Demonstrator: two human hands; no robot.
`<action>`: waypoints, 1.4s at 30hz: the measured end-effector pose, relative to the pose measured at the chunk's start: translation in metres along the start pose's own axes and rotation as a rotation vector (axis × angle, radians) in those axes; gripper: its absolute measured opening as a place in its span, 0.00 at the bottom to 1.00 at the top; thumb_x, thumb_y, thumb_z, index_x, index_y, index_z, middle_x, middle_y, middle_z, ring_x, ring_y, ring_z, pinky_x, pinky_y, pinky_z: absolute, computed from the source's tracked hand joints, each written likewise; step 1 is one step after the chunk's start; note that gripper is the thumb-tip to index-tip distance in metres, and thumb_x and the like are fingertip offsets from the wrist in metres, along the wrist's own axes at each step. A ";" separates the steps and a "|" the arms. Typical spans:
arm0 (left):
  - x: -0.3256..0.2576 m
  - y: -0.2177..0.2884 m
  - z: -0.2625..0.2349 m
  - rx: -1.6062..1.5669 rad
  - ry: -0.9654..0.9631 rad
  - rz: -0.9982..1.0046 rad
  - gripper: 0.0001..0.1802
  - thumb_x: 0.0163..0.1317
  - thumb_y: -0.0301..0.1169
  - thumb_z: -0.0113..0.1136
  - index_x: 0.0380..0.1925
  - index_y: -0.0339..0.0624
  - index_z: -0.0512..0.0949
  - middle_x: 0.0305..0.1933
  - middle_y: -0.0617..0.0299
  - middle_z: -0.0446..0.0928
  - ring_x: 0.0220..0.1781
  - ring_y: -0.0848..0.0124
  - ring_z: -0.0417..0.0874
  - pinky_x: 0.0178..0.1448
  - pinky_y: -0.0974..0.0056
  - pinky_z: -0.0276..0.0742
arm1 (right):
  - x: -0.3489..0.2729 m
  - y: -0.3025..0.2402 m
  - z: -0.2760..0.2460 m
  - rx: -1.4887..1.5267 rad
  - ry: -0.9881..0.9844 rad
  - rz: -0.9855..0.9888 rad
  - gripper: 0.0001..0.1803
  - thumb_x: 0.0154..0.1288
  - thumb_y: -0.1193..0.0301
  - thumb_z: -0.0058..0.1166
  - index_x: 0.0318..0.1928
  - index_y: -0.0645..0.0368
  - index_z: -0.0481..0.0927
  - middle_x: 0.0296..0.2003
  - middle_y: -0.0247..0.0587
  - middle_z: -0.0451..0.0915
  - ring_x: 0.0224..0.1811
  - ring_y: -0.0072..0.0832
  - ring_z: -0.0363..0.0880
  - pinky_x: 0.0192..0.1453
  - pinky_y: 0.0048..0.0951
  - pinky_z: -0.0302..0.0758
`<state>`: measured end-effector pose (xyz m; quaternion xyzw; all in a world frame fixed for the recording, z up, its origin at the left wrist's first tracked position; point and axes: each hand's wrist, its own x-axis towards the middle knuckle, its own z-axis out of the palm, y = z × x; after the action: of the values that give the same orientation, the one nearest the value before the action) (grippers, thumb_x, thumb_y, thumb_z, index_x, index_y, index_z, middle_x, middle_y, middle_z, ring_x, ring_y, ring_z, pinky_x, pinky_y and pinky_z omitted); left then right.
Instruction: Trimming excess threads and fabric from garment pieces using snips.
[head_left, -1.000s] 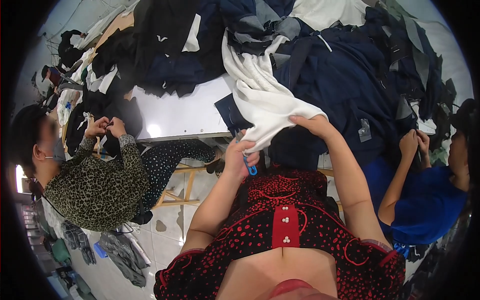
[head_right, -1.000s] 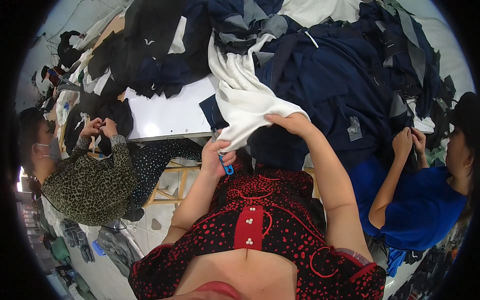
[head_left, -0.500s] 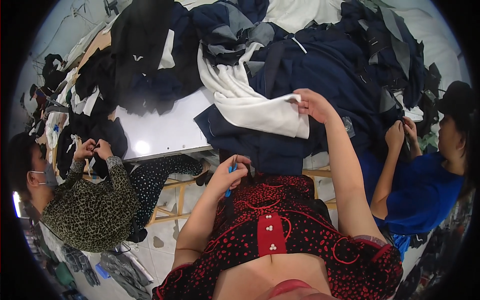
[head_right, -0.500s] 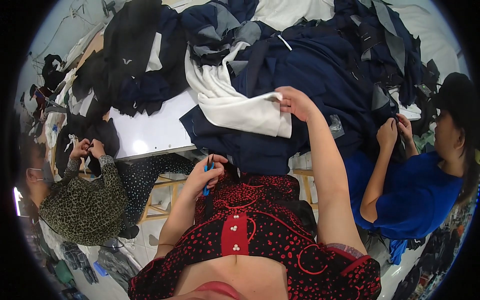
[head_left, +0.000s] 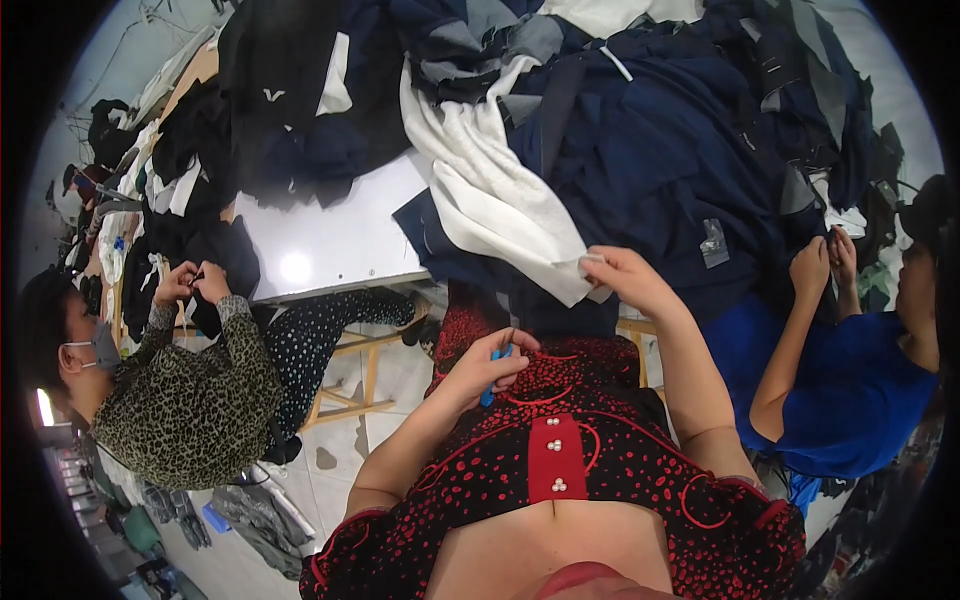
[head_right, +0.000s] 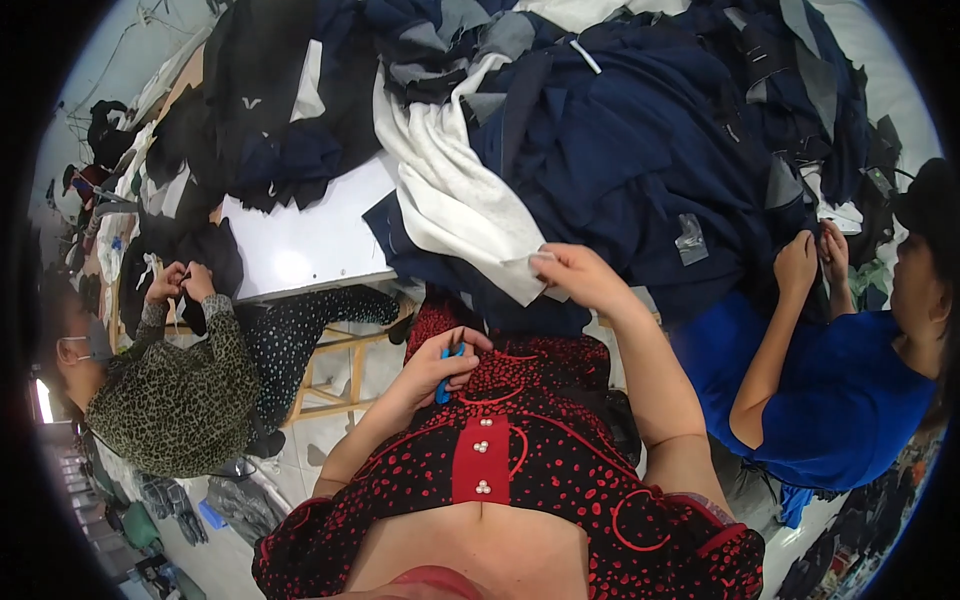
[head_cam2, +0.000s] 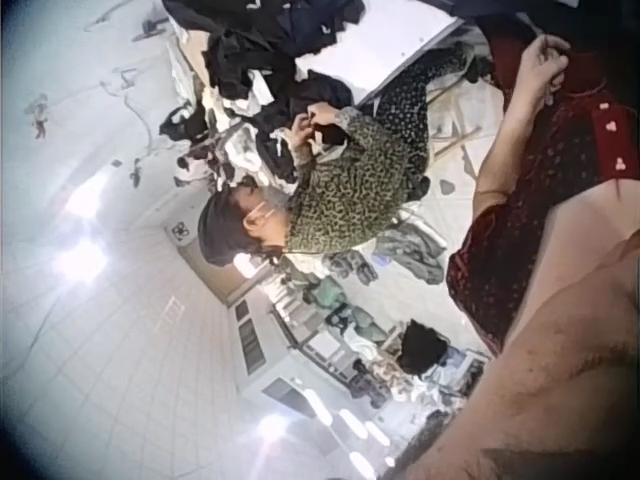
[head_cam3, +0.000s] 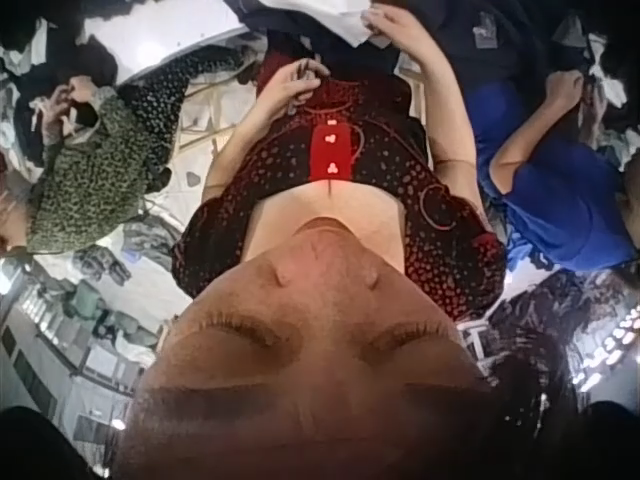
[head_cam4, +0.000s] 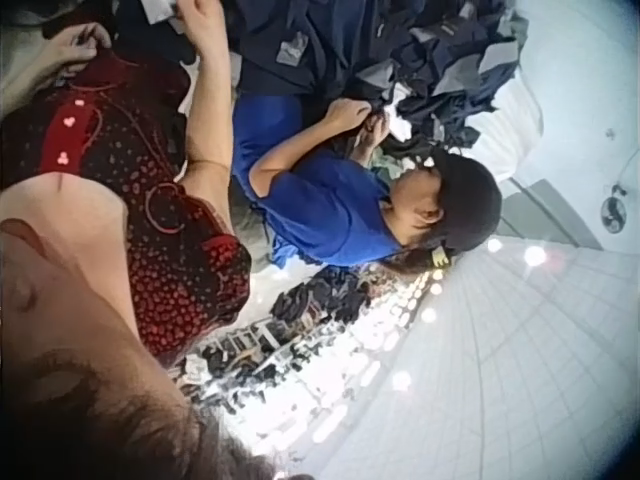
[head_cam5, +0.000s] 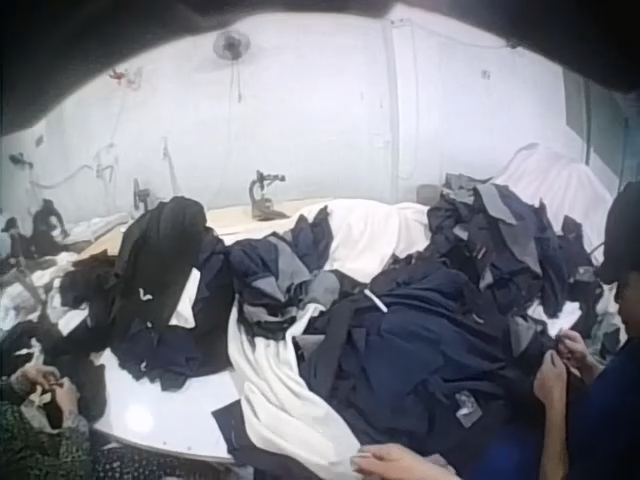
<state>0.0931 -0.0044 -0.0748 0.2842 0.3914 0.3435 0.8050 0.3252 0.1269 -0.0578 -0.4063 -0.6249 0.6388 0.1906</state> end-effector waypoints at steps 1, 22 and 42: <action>-0.001 -0.002 -0.004 0.008 -0.001 -0.042 0.11 0.56 0.29 0.56 0.38 0.37 0.70 0.21 0.70 0.65 0.16 0.83 0.61 0.18 0.77 0.53 | -0.006 0.001 0.012 0.099 -0.004 0.007 0.13 0.66 0.66 0.44 0.34 0.64 0.75 0.27 0.30 0.75 0.31 0.16 0.72 0.37 0.19 0.70; 0.018 0.051 -0.067 -0.613 0.131 0.363 0.11 0.53 0.27 0.48 0.37 0.37 0.69 0.21 0.61 0.69 0.11 0.77 0.60 0.12 0.74 0.52 | -0.014 -0.013 0.016 -0.234 0.473 -0.320 0.14 0.57 0.73 0.51 0.44 0.63 0.73 0.33 0.43 0.76 0.34 0.24 0.75 0.40 0.21 0.70; -0.074 0.094 -0.089 -0.365 0.585 0.711 0.17 0.47 0.20 0.51 0.41 0.34 0.70 0.37 0.54 0.75 0.37 0.65 0.79 0.46 0.63 0.75 | 0.111 -0.022 0.154 1.287 -0.362 0.027 0.17 0.57 0.63 0.46 0.45 0.56 0.73 0.46 0.41 0.75 0.50 0.35 0.70 0.58 0.40 0.59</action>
<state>-0.0456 0.0114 -0.0213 0.1462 0.4134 0.7252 0.5308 0.1360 0.1146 -0.0853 -0.1060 -0.1363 0.9446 0.2792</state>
